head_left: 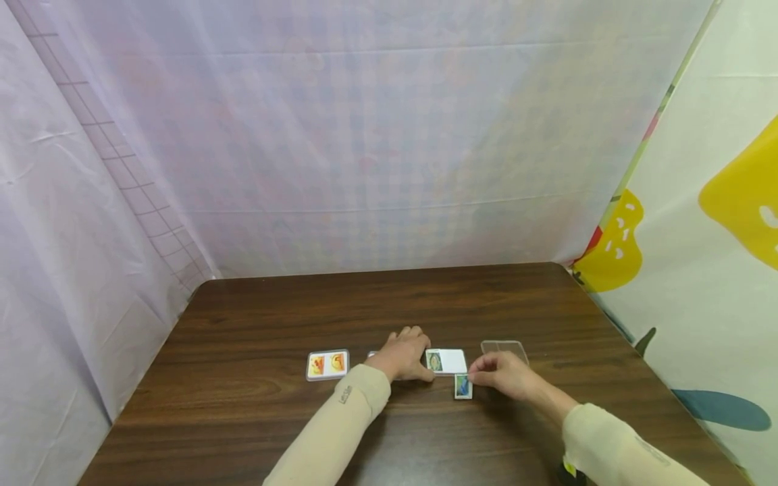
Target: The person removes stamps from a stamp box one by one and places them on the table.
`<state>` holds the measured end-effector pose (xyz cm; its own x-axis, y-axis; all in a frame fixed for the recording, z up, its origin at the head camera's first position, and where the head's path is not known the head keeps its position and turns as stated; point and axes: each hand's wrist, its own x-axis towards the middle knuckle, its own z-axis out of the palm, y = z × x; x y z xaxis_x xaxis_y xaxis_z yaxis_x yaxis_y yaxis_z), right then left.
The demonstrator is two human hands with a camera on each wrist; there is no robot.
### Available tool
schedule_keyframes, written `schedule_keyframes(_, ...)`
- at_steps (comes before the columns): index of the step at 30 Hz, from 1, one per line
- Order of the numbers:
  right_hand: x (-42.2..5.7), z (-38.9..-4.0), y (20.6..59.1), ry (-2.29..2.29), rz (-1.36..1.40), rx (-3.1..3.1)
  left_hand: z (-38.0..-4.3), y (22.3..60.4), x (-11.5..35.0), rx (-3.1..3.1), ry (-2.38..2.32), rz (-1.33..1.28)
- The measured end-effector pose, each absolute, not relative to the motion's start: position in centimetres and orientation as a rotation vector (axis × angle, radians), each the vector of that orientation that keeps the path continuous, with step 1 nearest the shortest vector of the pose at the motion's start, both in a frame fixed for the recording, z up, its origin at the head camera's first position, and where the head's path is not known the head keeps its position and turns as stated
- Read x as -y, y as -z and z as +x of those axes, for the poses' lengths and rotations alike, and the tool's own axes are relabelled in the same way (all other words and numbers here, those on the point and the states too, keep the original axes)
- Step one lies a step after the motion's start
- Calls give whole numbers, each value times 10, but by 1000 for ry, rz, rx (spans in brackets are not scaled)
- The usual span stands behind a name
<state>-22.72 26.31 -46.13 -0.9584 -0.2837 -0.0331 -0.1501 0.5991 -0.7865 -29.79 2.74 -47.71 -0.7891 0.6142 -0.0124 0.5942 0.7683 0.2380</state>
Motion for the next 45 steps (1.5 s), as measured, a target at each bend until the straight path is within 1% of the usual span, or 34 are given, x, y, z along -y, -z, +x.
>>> schedule_keyframes(10,-260,-226,464,1289,-391,-2667,-297,477,-27,-2870,-348,977)
schedule_keyframes(17,-255,-225,469,1252,-325,-2724,-296,476,-27,-2854,-355,966)
schedule_keyframes(27,-249,-223,476,1067,-149,-2931,-297,476,-27,-2860,-353,978)
schedule_keyframes(32,-244,-222,476,972,-105,-2990,-297,477,-27,-2854,-349,977)
schedule_keyframes(45,-239,-224,481,771,-216,-3082,-298,477,-27,-2850,-355,977)
